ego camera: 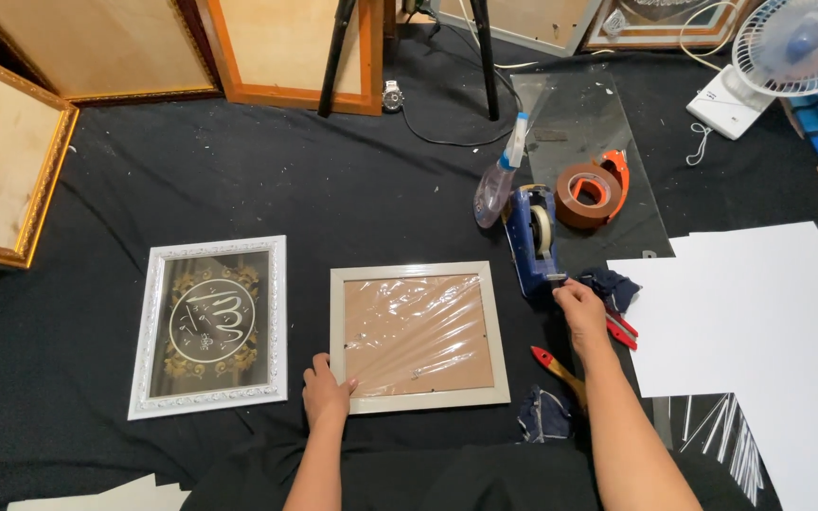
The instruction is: The person cleans the glass of a picture frame, places a white backing sheet inside, and then covers the back with a cardboard sheet. They secure the cardboard using a plastic wrap and tape, smoothing it down with a utility knife.
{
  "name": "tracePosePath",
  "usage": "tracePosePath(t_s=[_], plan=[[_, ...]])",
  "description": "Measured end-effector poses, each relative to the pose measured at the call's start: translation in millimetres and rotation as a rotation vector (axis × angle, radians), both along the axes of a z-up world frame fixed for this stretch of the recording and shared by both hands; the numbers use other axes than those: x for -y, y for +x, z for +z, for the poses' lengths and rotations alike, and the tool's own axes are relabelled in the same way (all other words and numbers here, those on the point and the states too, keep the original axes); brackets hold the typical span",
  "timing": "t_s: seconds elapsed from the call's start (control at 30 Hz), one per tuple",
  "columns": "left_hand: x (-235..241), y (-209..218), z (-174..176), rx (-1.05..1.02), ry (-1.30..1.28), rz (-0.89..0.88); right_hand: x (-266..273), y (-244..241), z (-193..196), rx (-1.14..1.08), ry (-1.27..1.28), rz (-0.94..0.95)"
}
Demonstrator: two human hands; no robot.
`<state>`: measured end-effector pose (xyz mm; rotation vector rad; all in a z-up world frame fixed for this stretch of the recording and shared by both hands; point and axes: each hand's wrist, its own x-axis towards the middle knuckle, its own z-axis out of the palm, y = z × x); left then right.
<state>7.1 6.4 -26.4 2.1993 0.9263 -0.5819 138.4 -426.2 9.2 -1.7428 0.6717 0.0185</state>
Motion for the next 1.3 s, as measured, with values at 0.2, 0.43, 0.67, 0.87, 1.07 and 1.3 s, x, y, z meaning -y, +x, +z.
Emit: tracePosePath(t_s=[0.2, 0.43, 0.67, 0.87, 1.07, 1.3], plan=[[1, 0, 3, -0.013, 0.009, -0.002, 18, 12, -32, 0.060, -0.539, 0.151], [-2, 2, -13, 0.031, -0.009, 0.013, 23, 8, -24, -0.121, -0.614, 0.086], [-9, 0, -4, 0.031, -0.124, 0.043, -55, -31, -44, -0.353, -0.357, 0.186], [-11, 1, -22, 0.069, -0.184, 0.160, -132, -72, -9, -0.386, -0.274, 0.144], [-20, 7, -4, 0.117, -0.120, 0.117, -127, -106, -38, -0.472, -0.303, 0.173], [-23, 41, -52, 0.270, 0.038, -0.131, -114, -118, -11, -0.656, -0.322, 0.534]])
